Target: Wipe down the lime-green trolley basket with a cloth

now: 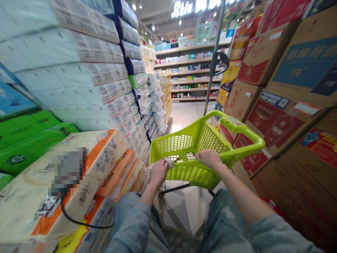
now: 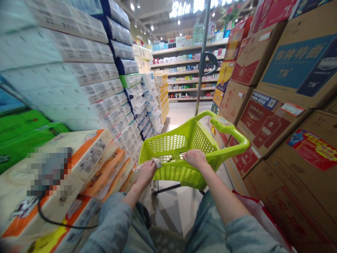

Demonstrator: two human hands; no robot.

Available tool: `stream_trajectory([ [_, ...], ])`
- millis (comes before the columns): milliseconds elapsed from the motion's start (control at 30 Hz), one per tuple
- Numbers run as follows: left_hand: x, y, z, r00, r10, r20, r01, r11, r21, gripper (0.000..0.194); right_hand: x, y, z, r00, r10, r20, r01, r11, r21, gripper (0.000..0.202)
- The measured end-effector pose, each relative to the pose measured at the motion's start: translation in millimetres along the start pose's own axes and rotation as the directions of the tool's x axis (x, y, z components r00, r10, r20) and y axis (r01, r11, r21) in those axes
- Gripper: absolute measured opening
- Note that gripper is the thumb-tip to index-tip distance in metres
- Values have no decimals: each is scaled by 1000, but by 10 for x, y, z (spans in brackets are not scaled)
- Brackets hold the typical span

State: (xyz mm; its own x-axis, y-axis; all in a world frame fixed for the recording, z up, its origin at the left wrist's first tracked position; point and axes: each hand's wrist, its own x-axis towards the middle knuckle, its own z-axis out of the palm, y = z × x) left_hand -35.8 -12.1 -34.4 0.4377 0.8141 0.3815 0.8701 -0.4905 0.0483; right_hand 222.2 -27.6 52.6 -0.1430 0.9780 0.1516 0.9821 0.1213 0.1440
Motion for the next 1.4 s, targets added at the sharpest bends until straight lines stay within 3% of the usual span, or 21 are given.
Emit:
stream_trajectory([
  [133,236,488,72,994,109,-15,-109,994,0,20,-7,-23,1,1000,-7,-29,7,1000,11,50],
  [233,235,653,116,992,114,-63,-116,992,-38,24,-15,-5,3,999,12,-36,-12,1000,17,49],
  [333,66,562,154,989,70,-130,-84,991,-105,30,-29,28,4,999,33,-38,-32,999,10,49],
  [433,-164,337,186,970,-91,-224,49,981,-186,41,-40,35,5,998,51,-24,-51,999,3,50],
  [500,-294,191,206,935,-218,-280,147,956,-254,43,-40,20,6,998,64,-13,-64,998,0,50],
  [567,-386,89,233,880,-354,-318,243,909,-339,38,-34,-5,8,997,79,-7,-79,997,0,48],
  [633,-434,52,275,787,-528,-318,375,820,-432,32,-22,-32,13,996,94,-12,-94,996,5,48],
  [733,-411,115,358,558,-800,-219,607,574,-549,26,-2,-63,22,995,93,-31,-92,996,16,50],
  [800,-332,212,406,429,-895,-125,688,413,-597,27,7,-77,25,996,86,-35,-86,996,18,49],
  [867,-217,324,437,373,-927,-46,710,317,-629,29,12,-89,26,997,73,-30,-72,997,17,49],
  [967,-43,483,453,326,-945,19,726,238,-645,30,16,-110,25,999,37,-19,-37,999,16,51],
  [1033,36,580,461,317,-948,38,732,219,-645,28,22,-125,30,1000,19,-21,-19,1000,10,52],
  [1167,93,758,499,352,-935,49,722,237,-650,23,46,-141,58,999,7,-46,-7,1000,6,51],
  [1267,83,821,554,417,-908,38,692,290,-661,23,62,-133,78,998,4,-67,-3,1000,16,50],
  [1400,-8,761,600,501,-865,-27,634,388,-669,21,61,-94,83,998,-1,-65,3,1000,21,50],
])
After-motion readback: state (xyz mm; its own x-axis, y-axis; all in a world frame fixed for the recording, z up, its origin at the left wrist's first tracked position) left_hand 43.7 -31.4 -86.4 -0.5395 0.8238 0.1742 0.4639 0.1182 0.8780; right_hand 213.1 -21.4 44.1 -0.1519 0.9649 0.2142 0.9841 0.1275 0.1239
